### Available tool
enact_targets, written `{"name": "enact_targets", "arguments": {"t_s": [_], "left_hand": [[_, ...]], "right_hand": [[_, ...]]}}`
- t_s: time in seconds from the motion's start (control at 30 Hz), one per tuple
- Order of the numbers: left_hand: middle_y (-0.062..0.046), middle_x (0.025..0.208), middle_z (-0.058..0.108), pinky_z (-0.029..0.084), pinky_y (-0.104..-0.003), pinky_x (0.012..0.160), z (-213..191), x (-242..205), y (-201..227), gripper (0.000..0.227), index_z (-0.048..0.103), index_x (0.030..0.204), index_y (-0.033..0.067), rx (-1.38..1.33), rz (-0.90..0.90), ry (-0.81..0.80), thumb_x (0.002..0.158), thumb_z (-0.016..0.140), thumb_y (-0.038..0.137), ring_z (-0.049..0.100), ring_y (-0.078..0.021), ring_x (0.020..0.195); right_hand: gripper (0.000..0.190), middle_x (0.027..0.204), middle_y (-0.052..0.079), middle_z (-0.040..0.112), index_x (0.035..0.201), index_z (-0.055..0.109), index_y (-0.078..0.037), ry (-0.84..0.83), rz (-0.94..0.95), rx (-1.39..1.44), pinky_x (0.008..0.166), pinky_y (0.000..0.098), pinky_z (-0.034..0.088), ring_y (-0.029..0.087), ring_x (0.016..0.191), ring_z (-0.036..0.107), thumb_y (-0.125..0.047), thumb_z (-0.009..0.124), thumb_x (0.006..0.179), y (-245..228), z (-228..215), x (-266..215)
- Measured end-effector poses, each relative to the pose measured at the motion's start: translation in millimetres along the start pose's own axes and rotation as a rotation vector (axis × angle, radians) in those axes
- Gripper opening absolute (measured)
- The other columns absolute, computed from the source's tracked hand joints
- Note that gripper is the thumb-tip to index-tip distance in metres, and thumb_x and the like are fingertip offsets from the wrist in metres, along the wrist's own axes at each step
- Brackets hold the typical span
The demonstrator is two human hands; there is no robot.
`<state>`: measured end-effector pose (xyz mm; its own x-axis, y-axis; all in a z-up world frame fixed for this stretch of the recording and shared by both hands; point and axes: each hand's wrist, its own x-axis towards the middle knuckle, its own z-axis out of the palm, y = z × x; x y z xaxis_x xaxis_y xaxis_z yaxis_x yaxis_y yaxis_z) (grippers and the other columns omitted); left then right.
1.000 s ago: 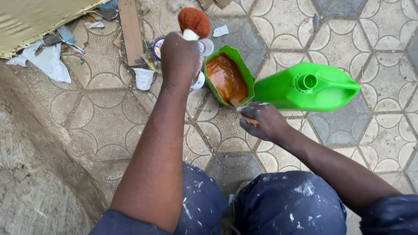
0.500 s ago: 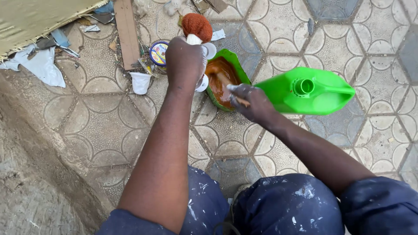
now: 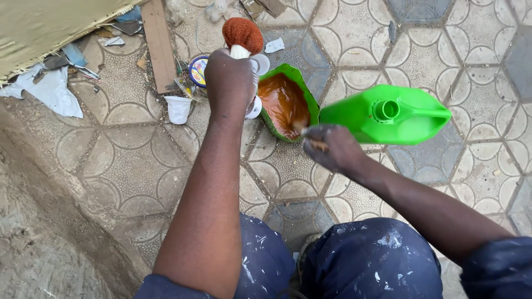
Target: Mixing wood stain in a tray using a brush and a stick while pouring liquid from a jug
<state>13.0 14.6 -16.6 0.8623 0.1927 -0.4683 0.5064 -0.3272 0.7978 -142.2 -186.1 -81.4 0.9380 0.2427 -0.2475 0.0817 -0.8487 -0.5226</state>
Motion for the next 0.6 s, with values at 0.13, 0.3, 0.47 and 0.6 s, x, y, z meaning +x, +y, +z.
{"name": "enact_targets", "arguments": {"t_s": [0.13,0.3,0.47,0.6], "left_hand": [[-0.013,0.097,0.079,0.056,-0.04,0.062,10,0,2,0.026,0.068,0.104,0.0039,-0.031,-0.018,0.004,0.083,0.053,0.001,0.076,-0.0226,0.081],[-0.012,0.097,0.078,0.054,-0.042,0.063,10,6,-2,0.026,0.069,0.103,0.0055,0.022,-0.015,0.002,0.082,0.054,0.006,0.075,-0.0245,0.081],[-0.013,0.093,0.079,0.053,-0.042,0.064,17,11,-8,0.023,0.07,0.098,0.0062,0.012,0.0,0.026,0.082,0.053,0.008,0.075,-0.0262,0.081],[-0.022,0.108,0.073,0.059,-0.053,0.088,20,13,-20,0.048,0.065,0.125,-0.0043,0.101,0.147,-0.035,0.081,0.056,0.013,0.072,-0.0415,0.11]], "right_hand": [[0.042,0.126,0.022,0.071,0.136,0.064,-0.005,0.029,-0.236,0.039,0.09,0.0484,0.053,0.04,0.107,0.069,-0.029,0.056,0.102,15,21,9],[0.036,0.113,0.02,0.073,0.127,0.067,-0.004,0.011,-0.072,-0.029,0.076,0.0435,0.058,0.035,0.093,0.071,-0.027,0.056,0.101,12,6,-1],[0.032,0.108,0.02,0.072,0.119,0.069,-0.006,-0.047,-0.17,0.047,0.077,0.0473,0.054,0.035,0.089,0.07,-0.029,0.053,0.104,6,3,9],[0.025,0.089,0.024,0.072,0.104,0.073,-0.003,0.04,-0.158,0.006,0.077,0.0527,0.059,0.046,0.088,0.071,-0.024,0.062,0.097,18,0,2]]}}
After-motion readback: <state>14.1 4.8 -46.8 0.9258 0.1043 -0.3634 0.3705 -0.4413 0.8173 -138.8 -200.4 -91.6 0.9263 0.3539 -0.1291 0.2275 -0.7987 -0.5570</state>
